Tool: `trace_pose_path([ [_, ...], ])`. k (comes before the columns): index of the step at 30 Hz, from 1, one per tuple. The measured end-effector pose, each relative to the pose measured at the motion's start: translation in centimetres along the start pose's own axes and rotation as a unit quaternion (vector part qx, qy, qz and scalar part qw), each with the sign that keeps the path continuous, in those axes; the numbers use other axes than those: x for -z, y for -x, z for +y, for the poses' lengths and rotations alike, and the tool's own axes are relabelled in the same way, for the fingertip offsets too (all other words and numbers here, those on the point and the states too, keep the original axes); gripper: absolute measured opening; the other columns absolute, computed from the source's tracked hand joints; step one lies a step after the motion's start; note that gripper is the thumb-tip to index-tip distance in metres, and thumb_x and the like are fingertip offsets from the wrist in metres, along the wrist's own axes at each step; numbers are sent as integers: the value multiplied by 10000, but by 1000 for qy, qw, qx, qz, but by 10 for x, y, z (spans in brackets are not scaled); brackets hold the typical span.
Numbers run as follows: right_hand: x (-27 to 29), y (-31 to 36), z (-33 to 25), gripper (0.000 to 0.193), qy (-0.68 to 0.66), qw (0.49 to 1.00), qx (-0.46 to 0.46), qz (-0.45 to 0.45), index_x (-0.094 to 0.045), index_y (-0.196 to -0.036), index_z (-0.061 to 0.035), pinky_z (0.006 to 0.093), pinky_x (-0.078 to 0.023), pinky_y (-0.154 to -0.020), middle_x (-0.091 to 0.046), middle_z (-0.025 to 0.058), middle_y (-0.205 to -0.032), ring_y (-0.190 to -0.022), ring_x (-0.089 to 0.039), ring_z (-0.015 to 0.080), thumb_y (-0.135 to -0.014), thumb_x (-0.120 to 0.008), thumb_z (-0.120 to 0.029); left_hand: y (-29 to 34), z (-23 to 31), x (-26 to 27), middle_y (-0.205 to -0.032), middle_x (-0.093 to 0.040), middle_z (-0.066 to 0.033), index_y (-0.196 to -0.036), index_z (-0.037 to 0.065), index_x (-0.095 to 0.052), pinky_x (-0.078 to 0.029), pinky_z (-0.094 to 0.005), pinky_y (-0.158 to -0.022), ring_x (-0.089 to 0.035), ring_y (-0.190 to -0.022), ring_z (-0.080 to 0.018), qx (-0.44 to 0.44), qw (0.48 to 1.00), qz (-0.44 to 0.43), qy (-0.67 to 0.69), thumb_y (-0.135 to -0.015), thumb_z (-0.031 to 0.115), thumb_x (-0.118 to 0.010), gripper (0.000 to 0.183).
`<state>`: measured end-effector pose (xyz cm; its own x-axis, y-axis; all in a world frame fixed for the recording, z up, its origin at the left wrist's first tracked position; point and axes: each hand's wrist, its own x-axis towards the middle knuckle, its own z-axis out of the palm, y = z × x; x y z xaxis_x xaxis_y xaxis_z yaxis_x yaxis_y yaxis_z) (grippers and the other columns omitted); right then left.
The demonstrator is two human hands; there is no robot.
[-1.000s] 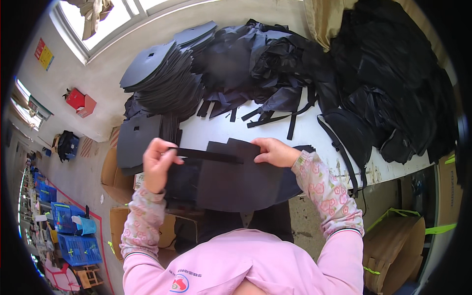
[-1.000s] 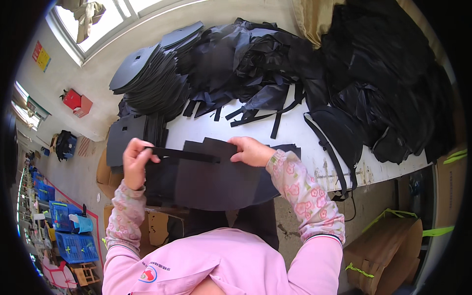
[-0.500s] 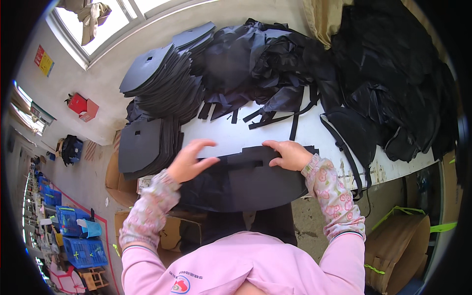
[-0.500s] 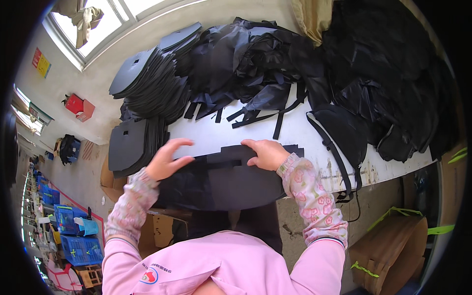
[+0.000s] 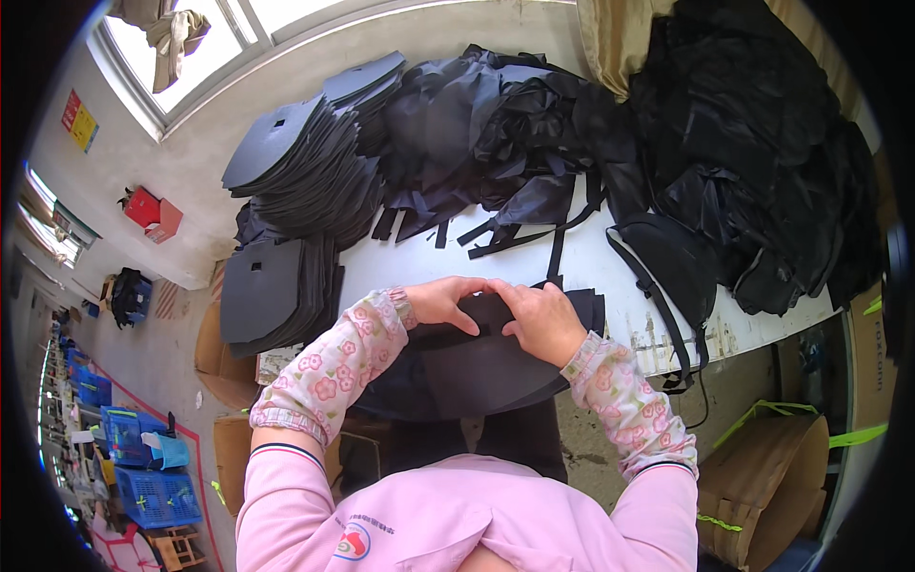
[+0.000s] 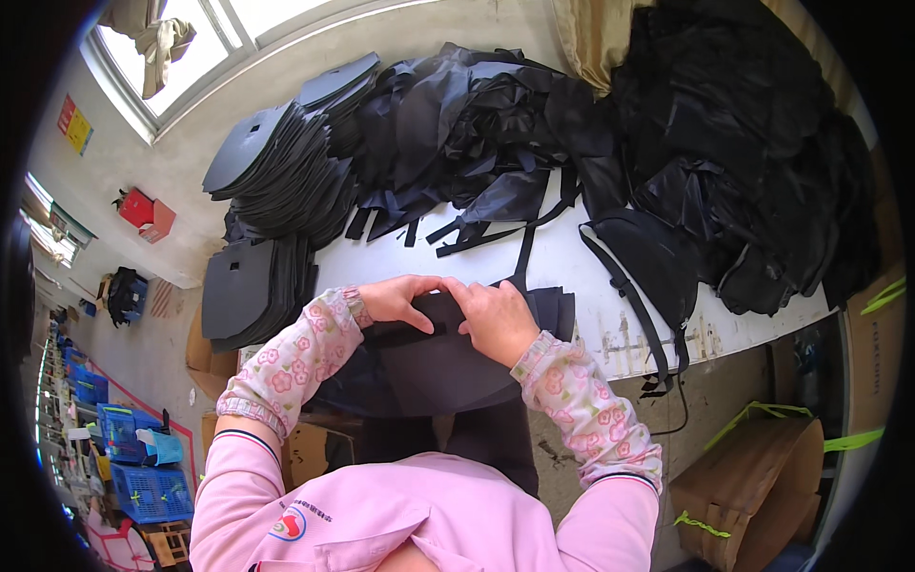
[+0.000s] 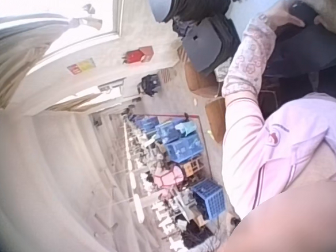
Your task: Manually folding and organizing black fabric or synthetic material panels in a factory setting.
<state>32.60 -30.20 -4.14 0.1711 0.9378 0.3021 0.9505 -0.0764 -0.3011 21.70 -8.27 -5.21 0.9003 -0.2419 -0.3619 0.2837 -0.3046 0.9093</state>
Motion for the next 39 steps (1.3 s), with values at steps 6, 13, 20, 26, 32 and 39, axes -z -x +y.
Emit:
trace_pose_path([
  [6,1,3,-9,680,47,999,-6,14,-512,-1359,-100,379,-462,-716,-659,56,-834,-748,-658,235,-740,-787,-154,-2,-2,-1,-1318,-562,-45,-1404,35,-464,-374,-303,-1079,-485,-1217,-128,-23,1000,10,-2,-751,30,-804,737],
  [13,-4,4,-8,636,61,998,-11,8,-548,-1330,-103,384,-459,-750,-653,53,-833,-764,-658,238,-742,-784,-158,-2,-1,-8,-1303,-567,-105,-1340,67,-502,-405,-356,-1055,-534,-1202,-242,-67,980,122,-145,-764,110,-808,654],
  [20,-25,-29,79,242,24,993,-111,37,-740,-987,-126,430,-431,-974,-584,134,-1298,-1239,-518,305,-770,-780,-227,30,-9,-100,-1583,-273,-213,-1477,95,-400,-185,-600,-1178,-203,-1493,-391,-174,851,102,-485,-786,486,-752,868],
  [26,-65,-87,118,253,194,973,-36,-117,-712,-1093,-112,581,-236,-1155,-394,115,-1538,-1443,-332,294,-867,-684,-220,22,-36,-108,-1527,-360,-222,-1426,107,-467,-241,-560,-1169,-289,-1455,-386,-182,896,129,-385,-837,420,-751,726],
  [32,-54,-114,51,364,-83,996,-21,7,-609,-1194,-9,432,-414,-1059,-578,157,-1324,-1276,-512,329,-896,-674,-208,32,-38,-32,-1274,-590,-148,-1296,44,-556,-475,-366,-1000,-599,-1146,-209,-103,855,507,9,-876,212,-766,498],
  [39,9,-85,-19,403,-348,925,122,90,-605,-1253,15,378,-477,-990,-590,185,-1274,-1175,-581,338,-880,-693,-110,63,19,11,-948,-684,-38,-1122,-6,-631,-535,-239,-810,-646,-850,-97,-228,854,442,154,-913,56,-694,226],
])
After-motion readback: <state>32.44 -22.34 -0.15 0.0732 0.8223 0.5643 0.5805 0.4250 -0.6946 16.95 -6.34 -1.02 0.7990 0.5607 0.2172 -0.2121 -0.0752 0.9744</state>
